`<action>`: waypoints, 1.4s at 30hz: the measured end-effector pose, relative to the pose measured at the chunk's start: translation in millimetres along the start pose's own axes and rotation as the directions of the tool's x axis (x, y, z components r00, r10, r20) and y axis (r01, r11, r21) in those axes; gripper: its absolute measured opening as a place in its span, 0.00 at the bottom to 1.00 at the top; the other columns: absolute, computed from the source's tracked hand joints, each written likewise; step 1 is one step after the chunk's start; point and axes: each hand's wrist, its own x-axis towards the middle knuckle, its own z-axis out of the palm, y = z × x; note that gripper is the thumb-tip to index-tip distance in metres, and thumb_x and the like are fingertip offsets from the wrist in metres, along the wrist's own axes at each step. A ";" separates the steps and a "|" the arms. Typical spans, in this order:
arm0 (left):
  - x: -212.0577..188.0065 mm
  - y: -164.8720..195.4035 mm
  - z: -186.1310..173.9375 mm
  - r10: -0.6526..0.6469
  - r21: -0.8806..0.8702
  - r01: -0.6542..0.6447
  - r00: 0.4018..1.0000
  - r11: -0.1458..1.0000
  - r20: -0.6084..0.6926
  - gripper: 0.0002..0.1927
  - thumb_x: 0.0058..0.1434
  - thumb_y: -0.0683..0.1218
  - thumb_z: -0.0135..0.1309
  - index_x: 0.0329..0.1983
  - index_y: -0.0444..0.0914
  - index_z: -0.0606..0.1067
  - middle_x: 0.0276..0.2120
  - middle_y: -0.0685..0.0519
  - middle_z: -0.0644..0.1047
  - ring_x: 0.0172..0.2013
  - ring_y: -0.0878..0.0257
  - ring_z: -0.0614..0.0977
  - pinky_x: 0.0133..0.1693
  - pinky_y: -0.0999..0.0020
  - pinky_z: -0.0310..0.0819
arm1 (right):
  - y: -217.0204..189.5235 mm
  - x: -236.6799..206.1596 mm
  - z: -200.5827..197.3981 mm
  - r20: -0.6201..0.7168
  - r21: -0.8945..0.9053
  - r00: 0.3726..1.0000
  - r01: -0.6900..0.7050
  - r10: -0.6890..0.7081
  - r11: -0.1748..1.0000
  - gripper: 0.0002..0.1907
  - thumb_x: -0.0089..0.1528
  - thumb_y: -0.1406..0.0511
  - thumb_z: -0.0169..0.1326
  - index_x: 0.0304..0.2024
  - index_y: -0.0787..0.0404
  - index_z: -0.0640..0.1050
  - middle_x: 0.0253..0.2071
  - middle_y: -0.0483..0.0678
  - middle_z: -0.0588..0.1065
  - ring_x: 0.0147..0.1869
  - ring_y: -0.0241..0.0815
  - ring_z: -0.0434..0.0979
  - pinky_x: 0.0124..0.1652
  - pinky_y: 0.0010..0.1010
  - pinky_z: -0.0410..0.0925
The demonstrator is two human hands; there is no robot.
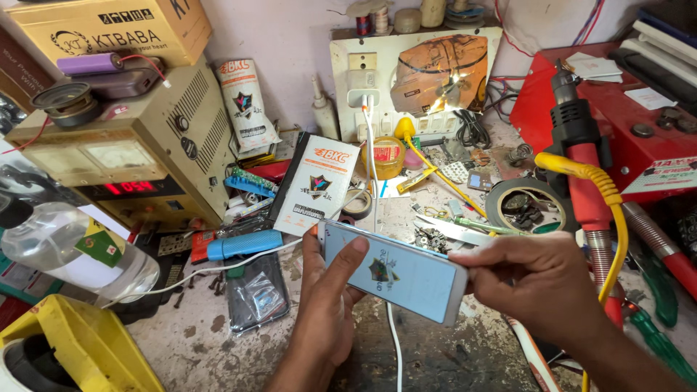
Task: The person uses a green-handled screwdriver to adjust internal components of a disassembled smartphone, then places the back cover on and presses the edges to secure it. The person repeatedly rotates and presses the phone's sides to check the fit.
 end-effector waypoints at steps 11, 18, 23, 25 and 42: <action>5.9 -15.9 -6.5 0.257 -0.084 -0.263 0.964 0.961 -0.070 0.44 0.50 0.39 0.61 0.70 0.42 0.57 0.55 0.48 0.69 0.54 0.57 0.74 0.55 0.57 0.70 | -3.6 -3.0 8.8 0.241 -0.109 0.958 0.184 -0.154 0.977 0.13 0.53 0.70 0.64 0.42 0.61 0.87 0.37 0.43 0.84 0.36 0.28 0.89 0.38 0.22 0.78; 6.3 -18.0 -6.0 0.324 -0.037 -0.329 0.940 0.944 -0.104 0.38 0.48 0.36 0.61 0.63 0.40 0.61 0.53 0.51 0.63 0.53 0.59 0.73 0.50 0.60 0.75 | 8.2 3.2 10.2 0.259 -0.258 0.950 0.244 -0.176 0.935 0.11 0.54 0.68 0.65 0.40 0.56 0.86 0.38 0.40 0.84 0.37 0.28 0.85 0.38 0.22 0.77; 4.3 -23.4 -4.1 0.394 0.095 -0.386 0.915 0.918 -0.085 0.36 0.47 0.35 0.63 0.59 0.37 0.63 0.51 0.50 0.61 0.52 0.60 0.72 0.49 0.64 0.76 | -2.1 4.2 15.9 0.245 -0.317 0.965 0.174 -0.097 0.932 0.12 0.53 0.67 0.67 0.41 0.55 0.87 0.34 0.40 0.83 0.36 0.30 0.86 0.36 0.23 0.77; 5.6 -23.5 -3.9 0.403 0.101 -0.395 0.911 0.913 -0.081 0.35 0.48 0.36 0.65 0.58 0.36 0.63 0.51 0.49 0.60 0.51 0.59 0.72 0.48 0.64 0.77 | -10.5 4.7 17.8 0.228 -0.354 0.956 0.258 -0.185 0.899 0.13 0.52 0.67 0.65 0.40 0.56 0.87 0.35 0.41 0.84 0.38 0.33 0.85 0.37 0.25 0.77; 3.2 -28.1 -0.1 0.263 -0.379 -0.198 0.956 0.904 0.129 0.24 0.66 0.45 0.51 0.65 0.34 0.67 0.55 0.47 0.77 0.53 0.61 0.79 0.55 0.64 0.74 | -3.6 -17.2 37.7 0.172 -0.724 0.861 0.440 -0.478 0.531 0.52 0.46 0.54 0.69 0.67 0.66 0.63 0.60 0.62 0.70 0.64 0.61 0.72 0.58 0.44 0.68</action>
